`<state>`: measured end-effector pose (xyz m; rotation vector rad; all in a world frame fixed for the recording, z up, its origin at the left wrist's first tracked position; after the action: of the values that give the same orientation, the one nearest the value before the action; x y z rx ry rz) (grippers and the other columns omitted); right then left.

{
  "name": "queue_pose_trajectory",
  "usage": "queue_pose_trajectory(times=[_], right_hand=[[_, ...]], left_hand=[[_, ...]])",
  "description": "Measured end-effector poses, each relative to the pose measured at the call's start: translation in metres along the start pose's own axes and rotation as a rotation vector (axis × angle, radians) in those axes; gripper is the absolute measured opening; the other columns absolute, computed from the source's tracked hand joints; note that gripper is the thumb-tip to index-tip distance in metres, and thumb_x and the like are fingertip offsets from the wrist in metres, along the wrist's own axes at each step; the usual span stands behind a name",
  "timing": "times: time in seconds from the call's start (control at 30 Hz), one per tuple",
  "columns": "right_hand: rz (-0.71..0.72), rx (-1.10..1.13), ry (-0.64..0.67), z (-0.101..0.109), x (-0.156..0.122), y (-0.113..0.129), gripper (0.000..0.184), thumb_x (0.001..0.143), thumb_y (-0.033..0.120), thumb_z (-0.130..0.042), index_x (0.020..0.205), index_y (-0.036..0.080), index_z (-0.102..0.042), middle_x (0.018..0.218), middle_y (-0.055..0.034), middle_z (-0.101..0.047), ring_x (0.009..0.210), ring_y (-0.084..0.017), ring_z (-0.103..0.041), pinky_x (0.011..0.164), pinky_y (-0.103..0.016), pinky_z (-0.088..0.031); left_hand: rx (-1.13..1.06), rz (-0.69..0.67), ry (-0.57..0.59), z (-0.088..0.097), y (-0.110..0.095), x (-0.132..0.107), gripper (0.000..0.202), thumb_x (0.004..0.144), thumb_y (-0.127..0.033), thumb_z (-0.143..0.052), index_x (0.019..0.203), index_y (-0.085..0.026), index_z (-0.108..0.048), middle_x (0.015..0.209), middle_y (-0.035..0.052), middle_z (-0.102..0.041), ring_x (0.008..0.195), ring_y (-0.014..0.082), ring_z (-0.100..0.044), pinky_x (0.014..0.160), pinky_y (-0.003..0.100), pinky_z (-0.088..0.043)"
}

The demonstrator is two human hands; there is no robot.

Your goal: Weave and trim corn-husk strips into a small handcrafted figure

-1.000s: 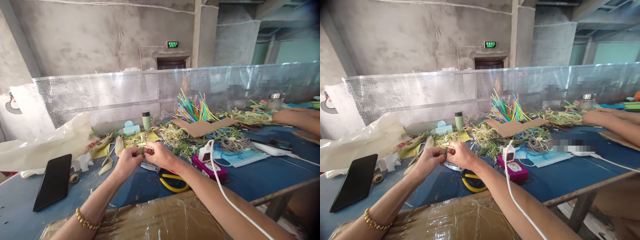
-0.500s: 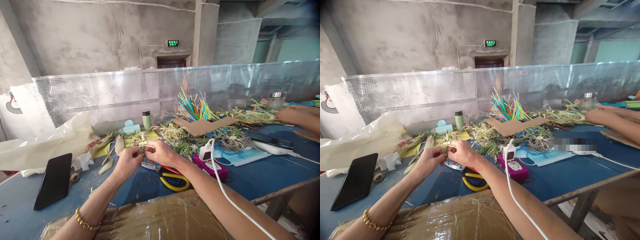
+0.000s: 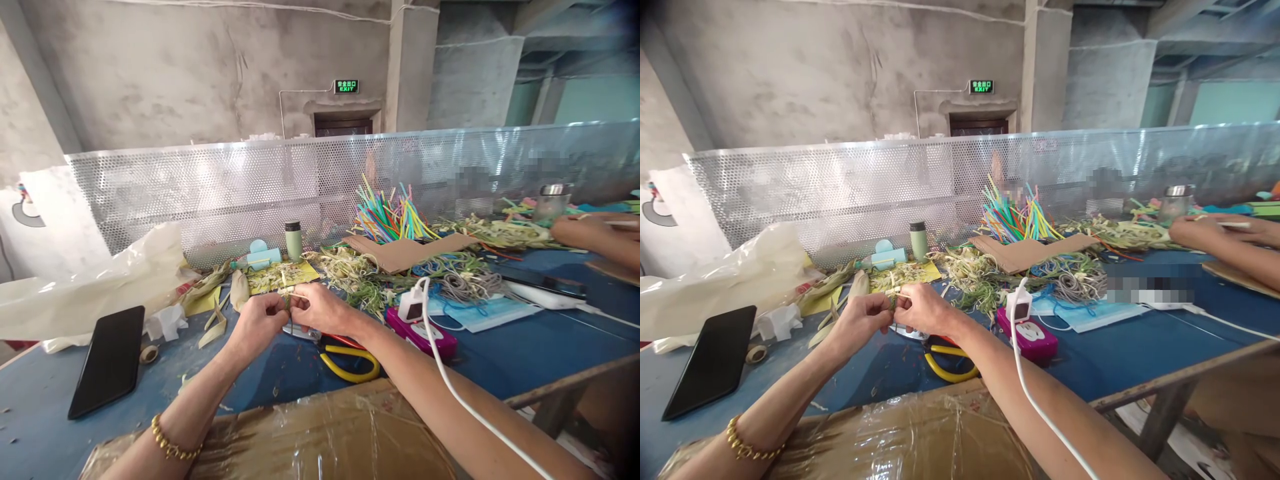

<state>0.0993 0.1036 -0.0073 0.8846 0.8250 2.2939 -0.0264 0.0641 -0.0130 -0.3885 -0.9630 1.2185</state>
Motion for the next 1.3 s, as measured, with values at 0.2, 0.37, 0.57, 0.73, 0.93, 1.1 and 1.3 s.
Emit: queue_pose_trajectory(times=[0.2, 0.37, 0.57, 0.73, 0.93, 1.1, 1.3], right_hand=[[0.022, -0.002, 0.007, 0.002, 0.000, 0.003, 0.009, 0.070, 0.010, -0.052, 0.067, 0.018, -0.051, 0.052, 0.0052, -0.054, 0.045, -0.011, -0.059, 0.042, -0.018, -0.042], [0.060, -0.079, -0.039, 0.007, -0.001, 0.008, 0.010, 0.069, 0.008, -0.051, 0.066, 0.017, -0.050, 0.051, 0.0052, -0.055, 0.043, -0.009, -0.055, 0.043, -0.017, -0.038], [0.049, -0.092, -0.037, 0.005, 0.000, 0.005, 0.011, 0.067, 0.007, -0.051, 0.064, 0.017, -0.051, 0.049, 0.0054, -0.053, 0.043, -0.008, -0.055, 0.044, -0.017, -0.038], [0.069, -0.108, -0.050, 0.002, 0.001, 0.004, 0.012, 0.067, 0.007, -0.053, 0.063, 0.018, -0.049, 0.050, 0.0051, -0.053, 0.043, -0.008, -0.052, 0.042, -0.018, -0.036], [-0.028, 0.046, 0.030, -0.001, 0.000, 0.001, 0.010, 0.069, 0.010, -0.053, 0.066, 0.018, -0.049, 0.050, 0.0055, -0.053, 0.042, -0.010, -0.055, 0.041, -0.018, -0.039], [-0.035, 0.229, 0.119, 0.000, -0.002, 0.001, 0.007, 0.072, 0.012, -0.050, 0.068, 0.017, -0.052, 0.049, 0.0039, -0.058, 0.047, -0.009, -0.054, 0.048, -0.018, -0.041], [-0.037, 0.192, 0.150, 0.001, -0.002, 0.001, 0.008, 0.070, 0.011, -0.051, 0.065, 0.017, -0.051, 0.047, 0.0044, -0.056, 0.045, -0.008, -0.051, 0.046, -0.018, -0.037]], left_hand=[[-0.080, 0.017, 0.024, 0.000, 0.001, 0.000, 0.013, 0.063, -0.018, -0.050, 0.050, -0.019, -0.048, 0.050, -0.0025, -0.051, 0.055, 0.0136, -0.043, 0.055, 0.028, -0.030], [-0.046, 0.020, 0.007, 0.001, 0.003, 0.001, 0.014, 0.066, -0.021, -0.051, 0.052, -0.019, -0.049, 0.050, -0.0020, -0.053, 0.054, 0.0140, -0.045, 0.056, 0.028, -0.031], [-0.009, -0.005, 0.001, 0.001, 0.001, 0.000, 0.014, 0.065, -0.020, -0.049, 0.051, -0.019, -0.046, 0.050, -0.0034, -0.049, 0.054, 0.0127, -0.041, 0.054, 0.027, -0.029], [0.001, 0.002, 0.002, 0.001, -0.003, 0.001, 0.011, 0.062, -0.018, -0.048, 0.052, -0.019, -0.045, 0.049, -0.0040, -0.047, 0.053, 0.0120, -0.038, 0.053, 0.027, -0.026], [-0.029, 0.019, -0.004, 0.002, -0.003, -0.001, 0.012, 0.062, -0.018, -0.048, 0.051, -0.019, -0.044, 0.049, -0.0043, -0.046, 0.053, 0.0117, -0.037, 0.052, 0.027, -0.025], [-0.095, 0.005, 0.017, 0.005, -0.005, -0.002, 0.013, 0.063, -0.018, -0.049, 0.050, -0.019, -0.048, 0.051, -0.0030, -0.050, 0.056, 0.0127, -0.042, 0.056, 0.028, -0.029], [-0.111, 0.007, 0.043, 0.003, -0.008, -0.004, 0.013, 0.062, -0.018, -0.050, 0.050, -0.019, -0.046, 0.049, -0.0040, -0.047, 0.054, 0.0115, -0.038, 0.055, 0.027, -0.028]])
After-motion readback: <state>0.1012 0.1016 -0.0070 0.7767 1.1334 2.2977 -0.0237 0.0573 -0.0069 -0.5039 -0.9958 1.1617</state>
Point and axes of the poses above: each hand's wrist, its own x-axis towards the middle knuckle, its own z-axis out of the back of the hand, y = z × x, the point moved 5 cm from there along x, towards the middle knuckle
